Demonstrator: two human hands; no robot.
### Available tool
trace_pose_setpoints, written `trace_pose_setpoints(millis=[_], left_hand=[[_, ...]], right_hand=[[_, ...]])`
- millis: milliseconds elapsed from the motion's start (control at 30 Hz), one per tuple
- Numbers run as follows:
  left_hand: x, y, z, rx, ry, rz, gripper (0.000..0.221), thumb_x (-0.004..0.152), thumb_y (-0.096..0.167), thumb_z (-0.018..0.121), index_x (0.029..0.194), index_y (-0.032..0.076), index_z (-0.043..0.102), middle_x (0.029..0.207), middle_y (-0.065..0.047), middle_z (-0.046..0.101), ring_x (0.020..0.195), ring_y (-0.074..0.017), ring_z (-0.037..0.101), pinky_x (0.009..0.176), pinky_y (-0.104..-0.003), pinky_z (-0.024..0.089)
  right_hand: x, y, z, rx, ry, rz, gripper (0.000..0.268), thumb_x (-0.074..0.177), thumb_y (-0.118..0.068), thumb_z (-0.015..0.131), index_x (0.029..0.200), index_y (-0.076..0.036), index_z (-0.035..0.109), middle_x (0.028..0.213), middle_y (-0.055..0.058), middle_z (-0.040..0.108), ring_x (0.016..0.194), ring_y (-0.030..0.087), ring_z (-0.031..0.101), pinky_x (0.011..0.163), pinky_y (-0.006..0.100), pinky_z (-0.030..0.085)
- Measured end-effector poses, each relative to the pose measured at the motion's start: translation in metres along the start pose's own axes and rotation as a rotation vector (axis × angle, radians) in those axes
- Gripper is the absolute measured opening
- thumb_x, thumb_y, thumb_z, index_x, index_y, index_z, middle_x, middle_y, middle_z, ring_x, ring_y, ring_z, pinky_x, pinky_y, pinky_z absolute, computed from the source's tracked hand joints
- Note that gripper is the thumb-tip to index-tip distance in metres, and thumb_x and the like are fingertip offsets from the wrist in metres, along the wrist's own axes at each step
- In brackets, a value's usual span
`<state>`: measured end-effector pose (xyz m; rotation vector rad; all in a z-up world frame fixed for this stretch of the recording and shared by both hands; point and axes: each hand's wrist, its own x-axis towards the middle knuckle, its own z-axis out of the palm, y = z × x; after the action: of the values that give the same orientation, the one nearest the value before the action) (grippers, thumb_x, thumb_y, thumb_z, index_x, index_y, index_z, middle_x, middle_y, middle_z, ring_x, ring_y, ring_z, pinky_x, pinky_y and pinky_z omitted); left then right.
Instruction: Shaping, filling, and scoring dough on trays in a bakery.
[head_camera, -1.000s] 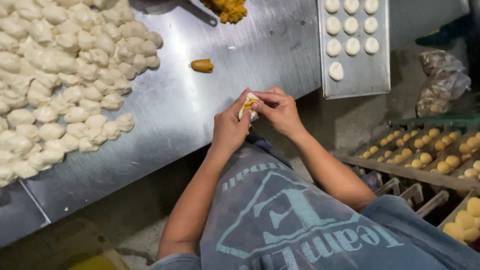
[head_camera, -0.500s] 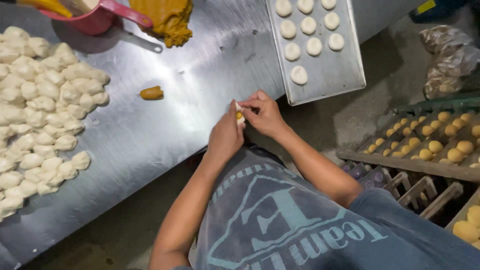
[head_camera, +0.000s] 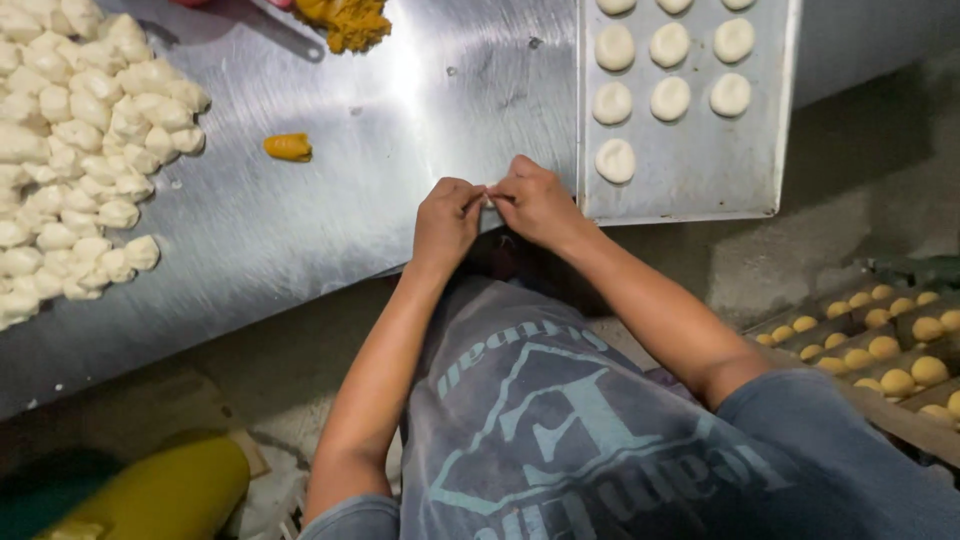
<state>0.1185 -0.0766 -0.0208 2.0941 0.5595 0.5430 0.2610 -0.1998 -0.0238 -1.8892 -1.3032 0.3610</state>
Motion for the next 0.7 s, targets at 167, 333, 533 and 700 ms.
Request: trace_pose_setpoints(millis=[167,333,533,700], left_hand=[[-0.001,-0.025,0.027,0.116,0.043,-0.117,0.007,0.087,0.004,0.076,0.093,0.002,0.077,0.094,-0.017,0.065,0.080,-0.0348,0.067,0.072,-0.043,0.054],[0.001,-0.032,0.038,0.252,0.013,-0.146,0.011,0.087,0.009,0.073,0.096,0.004,0.077,0.093,-0.019,0.067,0.084,-0.0375,0.067,0.074,-0.045,0.055],[0.016,-0.023,0.028,0.071,-0.039,-0.395,0.016,0.089,0.011,0.070,0.103,0.005,0.075,0.091,-0.019,0.075,0.088,-0.0347,0.073,0.081,-0.042,0.058],[0.022,-0.036,0.028,0.017,-0.132,-0.322,0.014,0.087,0.014,0.074,0.097,0.004,0.076,0.094,-0.018,0.077,0.089,-0.0328,0.074,0.081,-0.040,0.058]], right_hand=[[0.009,0.025,0.036,-0.113,-0.069,-0.019,0.004,0.084,-0.006,0.073,0.086,-0.003,0.075,0.087,0.017,0.061,0.077,0.039,0.065,0.069,0.046,0.055],[0.005,0.022,0.017,-0.026,-0.103,0.107,0.019,0.086,-0.007,0.073,0.104,-0.004,0.077,0.099,0.017,0.067,0.084,0.036,0.069,0.076,0.042,0.056],[-0.029,0.031,0.029,0.168,0.089,0.372,0.029,0.089,-0.008,0.073,0.117,-0.001,0.071,0.103,0.017,0.071,0.085,0.029,0.072,0.075,0.035,0.057],[-0.037,0.003,0.042,0.042,0.173,0.323,0.024,0.095,-0.004,0.069,0.118,-0.003,0.075,0.105,0.016,0.072,0.090,0.029,0.072,0.079,0.036,0.057]])
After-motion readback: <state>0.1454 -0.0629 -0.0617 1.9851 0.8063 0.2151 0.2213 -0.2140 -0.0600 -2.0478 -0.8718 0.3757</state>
